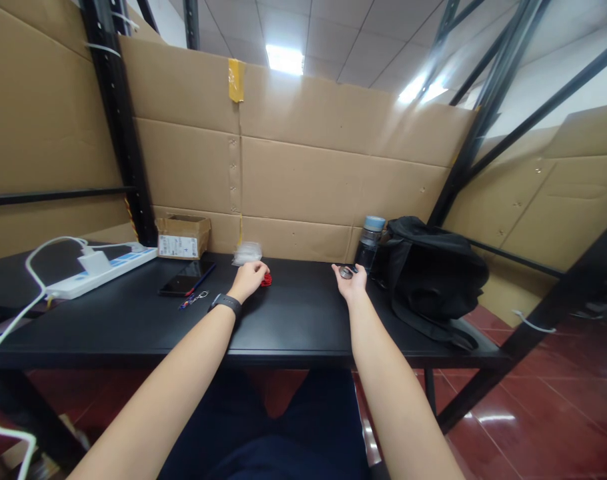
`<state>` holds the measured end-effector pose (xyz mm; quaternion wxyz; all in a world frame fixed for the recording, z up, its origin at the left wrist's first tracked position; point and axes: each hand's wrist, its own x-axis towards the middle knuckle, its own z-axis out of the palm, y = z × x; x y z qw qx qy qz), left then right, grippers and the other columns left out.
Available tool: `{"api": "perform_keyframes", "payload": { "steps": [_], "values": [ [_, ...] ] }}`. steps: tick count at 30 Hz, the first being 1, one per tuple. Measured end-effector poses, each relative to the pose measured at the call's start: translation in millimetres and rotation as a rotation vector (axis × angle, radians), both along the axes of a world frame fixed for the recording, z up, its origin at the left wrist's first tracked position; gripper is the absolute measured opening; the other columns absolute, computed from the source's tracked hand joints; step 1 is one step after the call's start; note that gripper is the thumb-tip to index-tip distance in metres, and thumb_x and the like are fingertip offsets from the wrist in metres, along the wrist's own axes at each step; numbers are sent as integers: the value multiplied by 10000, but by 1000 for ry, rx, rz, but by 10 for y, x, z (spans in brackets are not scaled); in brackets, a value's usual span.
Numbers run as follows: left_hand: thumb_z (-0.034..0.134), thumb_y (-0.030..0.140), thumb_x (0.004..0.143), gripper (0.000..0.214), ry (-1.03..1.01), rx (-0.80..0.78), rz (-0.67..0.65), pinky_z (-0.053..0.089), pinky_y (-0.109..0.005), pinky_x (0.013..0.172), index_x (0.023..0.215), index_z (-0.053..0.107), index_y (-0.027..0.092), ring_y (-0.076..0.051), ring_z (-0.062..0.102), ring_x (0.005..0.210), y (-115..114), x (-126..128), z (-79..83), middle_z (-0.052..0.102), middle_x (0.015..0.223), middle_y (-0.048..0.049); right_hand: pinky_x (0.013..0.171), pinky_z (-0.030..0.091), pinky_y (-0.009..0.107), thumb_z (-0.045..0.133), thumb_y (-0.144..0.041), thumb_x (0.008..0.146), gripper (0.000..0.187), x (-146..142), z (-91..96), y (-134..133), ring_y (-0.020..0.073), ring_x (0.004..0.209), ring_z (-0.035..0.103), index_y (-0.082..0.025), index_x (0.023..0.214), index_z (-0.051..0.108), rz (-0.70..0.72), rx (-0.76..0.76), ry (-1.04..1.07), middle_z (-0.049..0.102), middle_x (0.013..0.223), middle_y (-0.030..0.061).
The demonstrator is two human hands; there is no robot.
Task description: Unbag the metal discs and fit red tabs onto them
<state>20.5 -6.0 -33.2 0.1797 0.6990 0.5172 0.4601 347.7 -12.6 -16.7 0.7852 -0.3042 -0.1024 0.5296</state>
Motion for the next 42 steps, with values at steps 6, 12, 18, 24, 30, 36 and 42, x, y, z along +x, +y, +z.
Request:
{"api": "perform_keyframes", "payload": {
  "steps": [6, 12, 18, 24, 30, 36, 42],
  "values": [
    [487, 325, 840, 294, 2, -5, -2, 446, -277, 686, 761, 740, 198, -196, 662, 708, -1, 2, -6, 740, 724, -29, 748, 668, 375, 493, -280, 952, 122, -46, -34, 23, 111, 654, 609, -223, 850, 460, -28, 1, -78, 539, 712, -51],
    [487, 321, 845, 294, 2, -3, -3, 441, -273, 676, 760, 743, 203, -193, 664, 708, -6, 5, -2, 740, 729, -24, 740, 670, 355, 524, -128, 887, 129, -55, -60, 14, 98, 616, 585, -216, 808, 474, 7, -26, -182, 531, 663, -70],
    [488, 320, 842, 291, -1, -12, 0, 436, -276, 673, 757, 741, 203, -193, 664, 707, -16, 12, 8, 738, 726, -23, 674, 651, 265, 631, 46, 715, 316, -166, -159, 43, 73, 557, 585, -204, 884, 535, 1, -28, -290, 562, 659, -97],
    [490, 324, 840, 293, 3, 0, -9, 436, -271, 674, 759, 742, 200, -194, 664, 717, 3, 7, -2, 749, 749, -31, 541, 560, 142, 715, 138, 553, 545, -254, -306, 100, 82, 616, 678, -179, 982, 604, -13, 11, -582, 641, 752, -85],
    [488, 322, 838, 296, 4, -7, -7, 436, -271, 677, 768, 747, 197, -192, 665, 713, -9, 6, 3, 742, 732, -30, 688, 580, 245, 885, -72, 502, 460, -260, -382, 140, 127, 686, 666, -167, 900, 674, -94, -115, -976, 665, 734, -43],
    [488, 321, 838, 296, 14, -16, -5, 439, -274, 688, 774, 747, 193, -188, 662, 707, -6, 8, 5, 738, 734, -30, 884, 546, 326, 847, -172, 560, 516, -284, -340, 140, 218, 909, 706, -167, 1057, 705, -174, -188, -1569, 740, 948, 60],
    [488, 327, 838, 298, 9, -16, -12, 433, -272, 682, 773, 747, 194, -192, 663, 728, 12, 6, -13, 737, 734, -30, 959, 518, 320, 796, -171, 609, 552, -345, -286, 110, 225, 996, 697, -159, 1150, 686, -183, -189, -1770, 741, 1027, 78]
  ]
}}
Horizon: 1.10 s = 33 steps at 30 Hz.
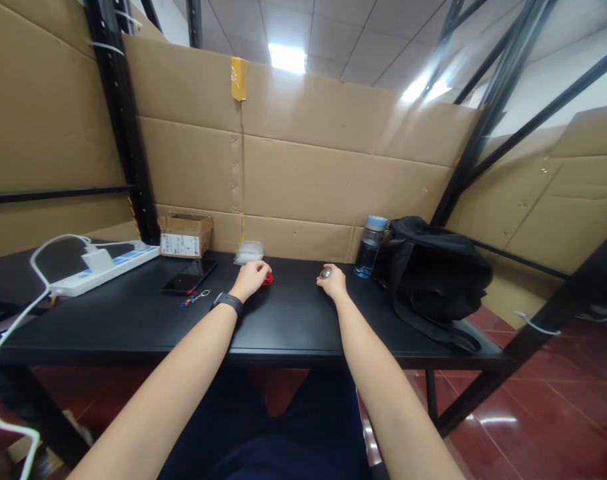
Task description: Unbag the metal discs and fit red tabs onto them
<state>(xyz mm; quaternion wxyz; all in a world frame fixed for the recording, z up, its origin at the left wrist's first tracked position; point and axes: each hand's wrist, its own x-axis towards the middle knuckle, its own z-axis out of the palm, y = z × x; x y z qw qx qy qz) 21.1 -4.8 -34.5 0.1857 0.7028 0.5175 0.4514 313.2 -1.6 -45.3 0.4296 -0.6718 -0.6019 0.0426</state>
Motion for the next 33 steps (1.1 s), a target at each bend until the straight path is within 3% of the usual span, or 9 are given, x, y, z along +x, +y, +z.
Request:
{"api": "perform_keyframes", "payload": {
  "steps": [9, 16, 26, 33],
  "values": [
    [488, 320, 834, 297, 1, -5, 6, 431, -275, 688, 771, 750, 195, -190, 661, 713, -22, 5, 20, 732, 717, -28, 985, 503, 300, 793, -165, 610, 553, -63, 61, -53, 228, 994, 701, -137, 1154, 697, 36, -26, -134, 749, 1032, 94],
    [487, 316, 835, 294, 2, 3, -9, 430, -276, 682, 761, 742, 191, -189, 661, 714, -22, 10, 17, 733, 727, -32, 1022, 487, 312, 798, -143, 571, 580, -92, 3, -9, 243, 1075, 674, -129, 1143, 706, 90, 12, -216, 720, 1127, 114],
    [485, 317, 836, 296, 6, -5, -1, 430, -271, 677, 769, 747, 199, -189, 662, 711, -8, 4, 0, 728, 706, -26, 990, 508, 305, 790, -163, 591, 524, -93, 39, -43, 234, 1018, 703, -153, 1111, 725, 75, -45, -154, 756, 1046, 79],
    [487, 325, 835, 295, 6, -13, 1, 423, -271, 662, 764, 744, 197, -191, 663, 718, -34, 11, 20, 733, 725, -29, 1015, 498, 313, 796, -175, 581, 526, -101, 29, -34, 240, 1056, 698, -146, 1102, 738, 59, -16, -151, 745, 1105, 99]
  ]
}}
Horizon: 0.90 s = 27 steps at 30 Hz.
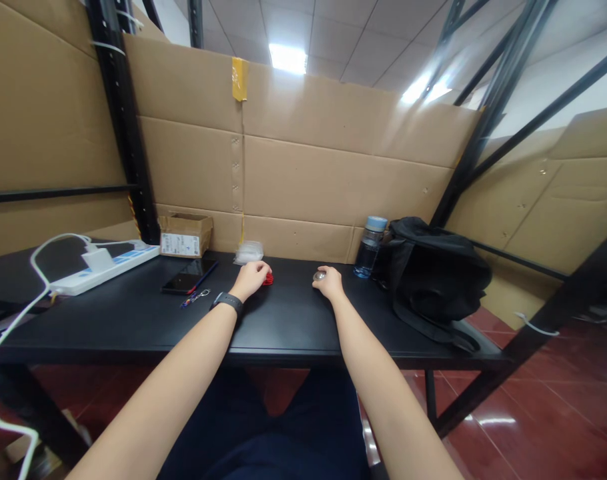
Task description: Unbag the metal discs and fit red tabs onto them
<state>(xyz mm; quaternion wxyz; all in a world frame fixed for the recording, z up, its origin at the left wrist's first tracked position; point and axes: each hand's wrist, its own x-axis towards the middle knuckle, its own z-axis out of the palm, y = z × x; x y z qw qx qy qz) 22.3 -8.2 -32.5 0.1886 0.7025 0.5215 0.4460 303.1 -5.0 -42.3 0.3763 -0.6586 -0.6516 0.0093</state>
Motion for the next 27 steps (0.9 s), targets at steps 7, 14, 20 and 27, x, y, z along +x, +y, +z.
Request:
{"api": "perform_keyframes", "payload": {
  "steps": [7, 14, 20, 27],
  "values": [
    [483, 325, 842, 299, 6, 6, -12, 434, -272, 673, 763, 741, 194, -189, 663, 715, 5, -3, -3, 736, 730, -31, 978, 520, 288, 797, -176, 598, 457, 29, 30, -49, 223, 1021, 724, -164, 1053, 760, 2, -56, 118, 773, 1057, 78],
    [485, 318, 840, 298, 6, 2, -15, 446, -267, 681, 770, 745, 189, -187, 663, 708, -10, 3, -4, 731, 713, -31, 977, 516, 294, 804, -189, 627, 424, 54, 19, -67, 211, 1025, 721, -188, 1048, 756, 34, -73, 122, 773, 1064, 60],
    [479, 314, 835, 298, 13, 1, -1, 436, -274, 679, 763, 739, 189, -188, 656, 697, -30, 8, 18, 723, 699, -33, 967, 510, 297, 798, -226, 693, 372, 85, 31, -79, 214, 1033, 712, -184, 1058, 739, 44, -79, 61, 763, 1076, 77],
    [488, 318, 840, 293, 19, 5, -5, 440, -268, 682, 758, 741, 196, -187, 660, 709, 20, -6, -33, 738, 734, -28, 969, 495, 306, 802, -226, 708, 450, 104, -10, -37, 217, 1074, 698, -194, 1141, 680, 57, -94, 64, 740, 1151, 85]
  ]
}}
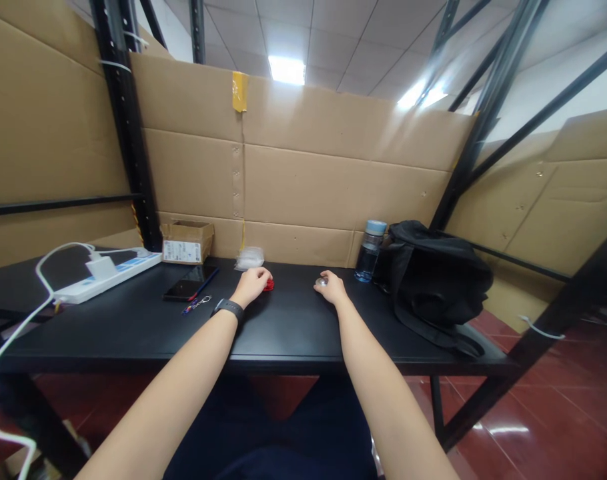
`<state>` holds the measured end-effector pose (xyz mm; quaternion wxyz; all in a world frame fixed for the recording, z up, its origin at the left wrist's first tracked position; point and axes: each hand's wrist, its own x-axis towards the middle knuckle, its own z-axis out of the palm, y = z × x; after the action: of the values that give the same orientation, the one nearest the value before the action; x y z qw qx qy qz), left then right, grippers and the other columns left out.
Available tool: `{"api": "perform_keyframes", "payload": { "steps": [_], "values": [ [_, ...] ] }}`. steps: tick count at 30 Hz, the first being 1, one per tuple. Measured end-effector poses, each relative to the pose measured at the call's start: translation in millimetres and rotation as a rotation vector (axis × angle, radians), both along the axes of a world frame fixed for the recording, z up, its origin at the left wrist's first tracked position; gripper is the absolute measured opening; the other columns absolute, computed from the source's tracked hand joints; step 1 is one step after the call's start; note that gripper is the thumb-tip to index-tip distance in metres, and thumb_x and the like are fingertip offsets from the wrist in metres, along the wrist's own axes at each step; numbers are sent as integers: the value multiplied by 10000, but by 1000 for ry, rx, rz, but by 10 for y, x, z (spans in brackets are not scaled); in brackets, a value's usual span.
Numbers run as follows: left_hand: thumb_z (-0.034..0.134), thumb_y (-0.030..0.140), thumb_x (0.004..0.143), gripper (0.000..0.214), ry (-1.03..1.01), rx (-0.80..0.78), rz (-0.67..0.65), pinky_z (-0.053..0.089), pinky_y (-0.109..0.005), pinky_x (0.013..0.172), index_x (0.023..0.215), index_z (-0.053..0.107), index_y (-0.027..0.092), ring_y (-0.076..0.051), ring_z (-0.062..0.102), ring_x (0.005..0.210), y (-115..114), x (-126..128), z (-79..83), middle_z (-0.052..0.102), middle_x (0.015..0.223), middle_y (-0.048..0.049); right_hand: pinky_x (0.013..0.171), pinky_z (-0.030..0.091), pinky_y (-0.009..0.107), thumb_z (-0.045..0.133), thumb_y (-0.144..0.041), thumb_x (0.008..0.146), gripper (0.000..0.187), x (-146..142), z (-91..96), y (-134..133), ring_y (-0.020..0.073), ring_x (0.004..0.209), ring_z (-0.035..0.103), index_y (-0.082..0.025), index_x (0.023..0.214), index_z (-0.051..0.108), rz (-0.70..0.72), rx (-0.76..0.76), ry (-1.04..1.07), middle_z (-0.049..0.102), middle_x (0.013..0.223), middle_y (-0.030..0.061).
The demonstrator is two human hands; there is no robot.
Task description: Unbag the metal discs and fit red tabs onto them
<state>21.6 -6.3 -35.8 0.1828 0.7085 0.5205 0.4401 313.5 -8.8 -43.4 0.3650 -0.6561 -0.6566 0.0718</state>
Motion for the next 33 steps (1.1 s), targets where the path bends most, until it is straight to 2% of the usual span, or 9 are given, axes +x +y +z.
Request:
{"api": "perform_keyframes", "payload": {
  "steps": [4, 10, 14, 18, 24, 30, 33],
  "values": [
    [486, 317, 839, 292, 1, -4, 0, 435, -269, 682, 760, 740, 197, -188, 659, 713, -4, 0, 4, 738, 737, -27, 957, 498, 315, 809, -242, 704, 469, 14, -24, 15, 225, 1068, 698, -193, 1146, 660, -21, -25, 29, 736, 1145, 93],
    [481, 312, 844, 294, -4, -6, -3, 433, -270, 676, 756, 738, 199, -185, 659, 705, -25, 5, 8, 737, 738, -26, 937, 499, 297, 764, -186, 717, 328, 30, -27, 20, 195, 1008, 704, -214, 1034, 682, 22, -27, 12, 752, 1063, 45],
    [477, 314, 850, 298, -6, 16, -28, 426, -265, 666, 753, 733, 196, -179, 655, 697, -34, 22, 6, 733, 728, -26, 901, 505, 284, 757, -168, 695, 322, 44, -22, 29, 188, 946, 708, -209, 1008, 694, 27, -26, 4, 752, 1009, 37],
    [479, 307, 850, 293, -20, 26, -30, 425, -265, 672, 748, 729, 195, -176, 656, 699, -38, 30, 3, 733, 730, -29, 850, 512, 280, 777, -177, 653, 336, 65, 6, 5, 197, 903, 707, -202, 978, 699, -41, -35, 4, 749, 972, 46],
    [470, 315, 854, 311, -27, 20, -24, 422, -266, 648, 748, 732, 188, -177, 652, 665, -40, 40, 15, 721, 692, -33, 798, 516, 294, 775, -200, 645, 258, 114, 32, -55, 226, 877, 712, -205, 894, 706, -151, -2, -34, 752, 911, 64],
    [470, 317, 846, 301, -41, 28, -39, 428, -262, 638, 745, 723, 189, -178, 655, 661, -28, 39, -4, 714, 677, -31, 825, 519, 294, 762, -187, 669, 214, 129, 38, -51, 233, 910, 724, -209, 877, 716, -103, 9, -16, 763, 916, 67],
    [470, 312, 844, 291, -69, 24, -53, 425, -258, 630, 734, 711, 192, -172, 641, 646, -50, 87, 49, 697, 660, -22, 876, 514, 304, 731, -173, 694, 286, 61, 128, -114, 248, 987, 711, -191, 979, 725, -68, -31, -74, 746, 1004, 97]
  ]
}}
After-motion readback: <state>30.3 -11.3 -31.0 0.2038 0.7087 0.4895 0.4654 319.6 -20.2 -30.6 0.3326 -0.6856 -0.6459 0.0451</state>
